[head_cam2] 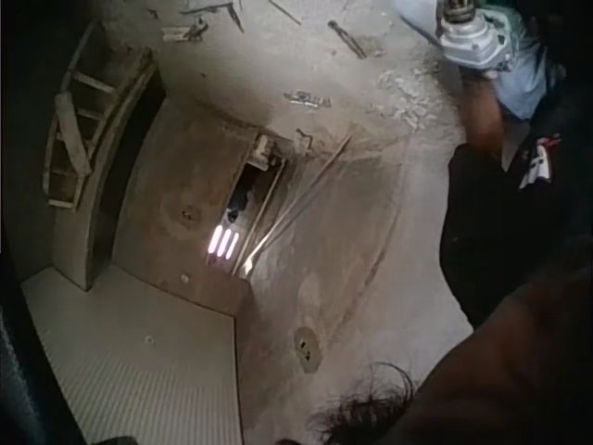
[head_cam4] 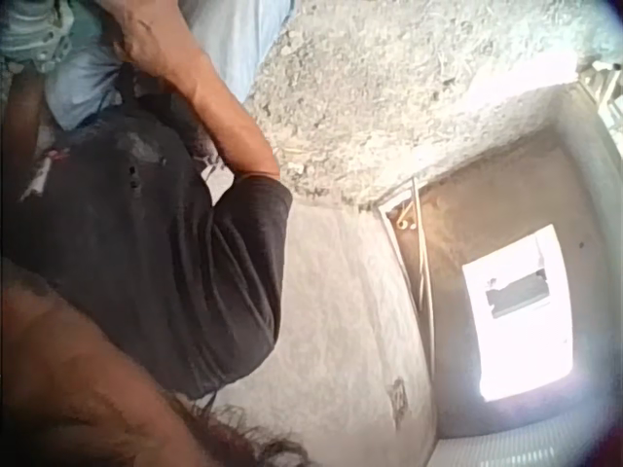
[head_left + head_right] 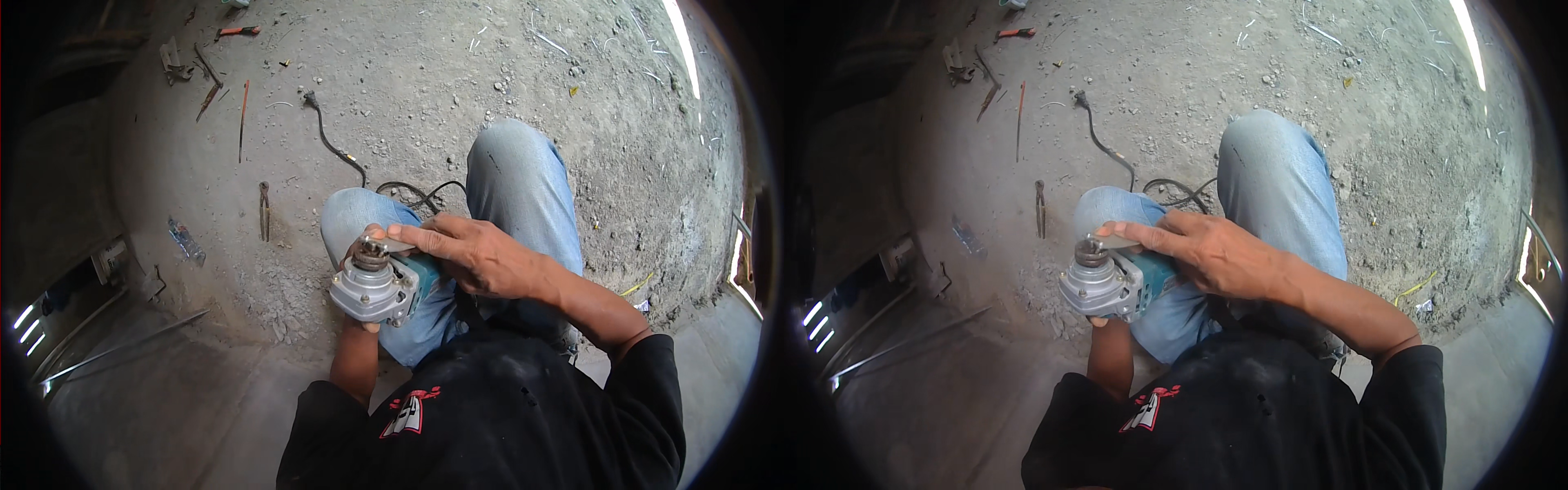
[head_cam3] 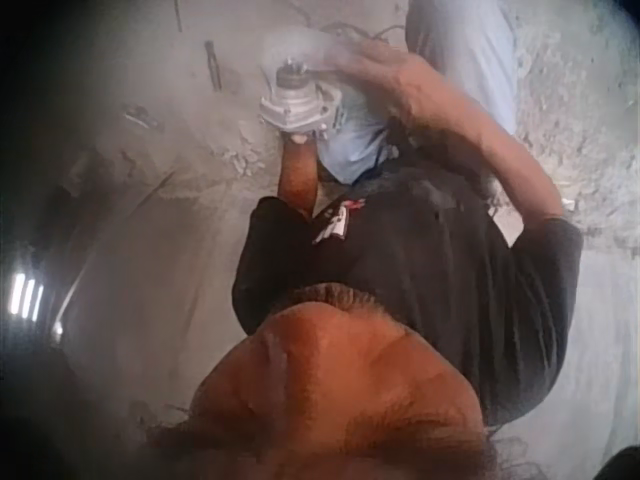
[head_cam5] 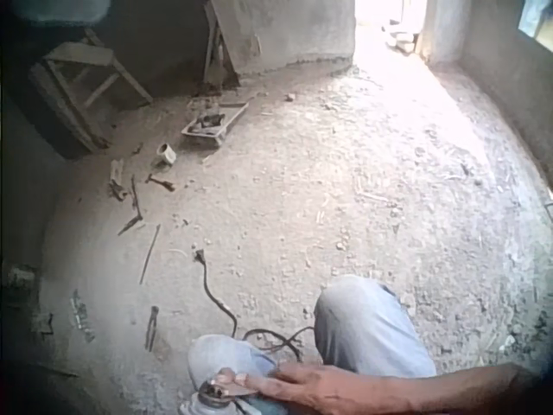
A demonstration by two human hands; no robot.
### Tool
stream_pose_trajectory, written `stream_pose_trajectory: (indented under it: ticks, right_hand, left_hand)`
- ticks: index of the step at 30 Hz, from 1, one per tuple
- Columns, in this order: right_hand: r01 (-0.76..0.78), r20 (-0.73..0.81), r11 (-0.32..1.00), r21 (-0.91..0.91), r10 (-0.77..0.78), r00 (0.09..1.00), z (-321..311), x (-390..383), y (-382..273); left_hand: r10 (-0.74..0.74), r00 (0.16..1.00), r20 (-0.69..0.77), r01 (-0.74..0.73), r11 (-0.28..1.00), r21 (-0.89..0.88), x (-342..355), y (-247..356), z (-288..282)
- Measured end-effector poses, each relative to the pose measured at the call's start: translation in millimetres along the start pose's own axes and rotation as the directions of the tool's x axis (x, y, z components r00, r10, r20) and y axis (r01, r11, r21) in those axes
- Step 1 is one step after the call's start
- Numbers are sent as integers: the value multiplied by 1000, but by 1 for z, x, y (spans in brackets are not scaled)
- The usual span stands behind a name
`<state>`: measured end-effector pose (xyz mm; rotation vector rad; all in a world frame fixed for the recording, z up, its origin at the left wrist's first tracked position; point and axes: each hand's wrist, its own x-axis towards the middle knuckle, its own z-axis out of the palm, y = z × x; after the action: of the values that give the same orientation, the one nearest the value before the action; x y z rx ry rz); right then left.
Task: The person holds an angle grinder and uses a specialized wrench to tighten or adjust the locking nut on the spindle. The person handles a small metal shim or part, placing it onto the tool's head before continuing to use the wrench to secure the components.
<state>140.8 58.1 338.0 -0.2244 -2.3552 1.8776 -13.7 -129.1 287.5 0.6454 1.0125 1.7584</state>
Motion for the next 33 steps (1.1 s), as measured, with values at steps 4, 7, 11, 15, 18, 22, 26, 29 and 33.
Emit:
stream_pose_trajectory:
  ticks: [4,7,11,15,18,22,26,29,33]
  right_hand:
    - [51,36,995,-91,-48,998,0,-2,4]
    - [66,44,989,-131,-61,997,-2,-5,9]
    - [80,101,979,-189,-61,993,-11,0,6]
    - [97,122,977,-192,-74,990,-22,-3,7]
    - [81,152,975,-205,-50,987,-28,-4,4]
    - [148,143,951,-270,-112,983,-34,-5,5]
    - [189,155,937,-294,-148,977,-42,-3,2]
    - [197,164,938,-285,-155,974,-42,-5,4]
    - [194,183,934,-300,-143,973,-43,-3,3]
  left_hand:
    - [58,998,14,-59,997,58,-4,-13,-11]
    - [83,991,105,-104,971,214,4,-1,-3]
    - [82,995,60,-93,974,205,2,0,3]
    - [-73,997,-25,76,991,112,-3,-3,-3]
    - [3,1000,23,-6,995,104,6,0,10]
    - [86,994,67,-95,986,139,7,3,14]
    - [99,990,102,-115,979,169,10,4,16]
    - [124,986,110,-138,982,130,13,6,21]
    - [114,988,103,-131,975,179,8,3,15]
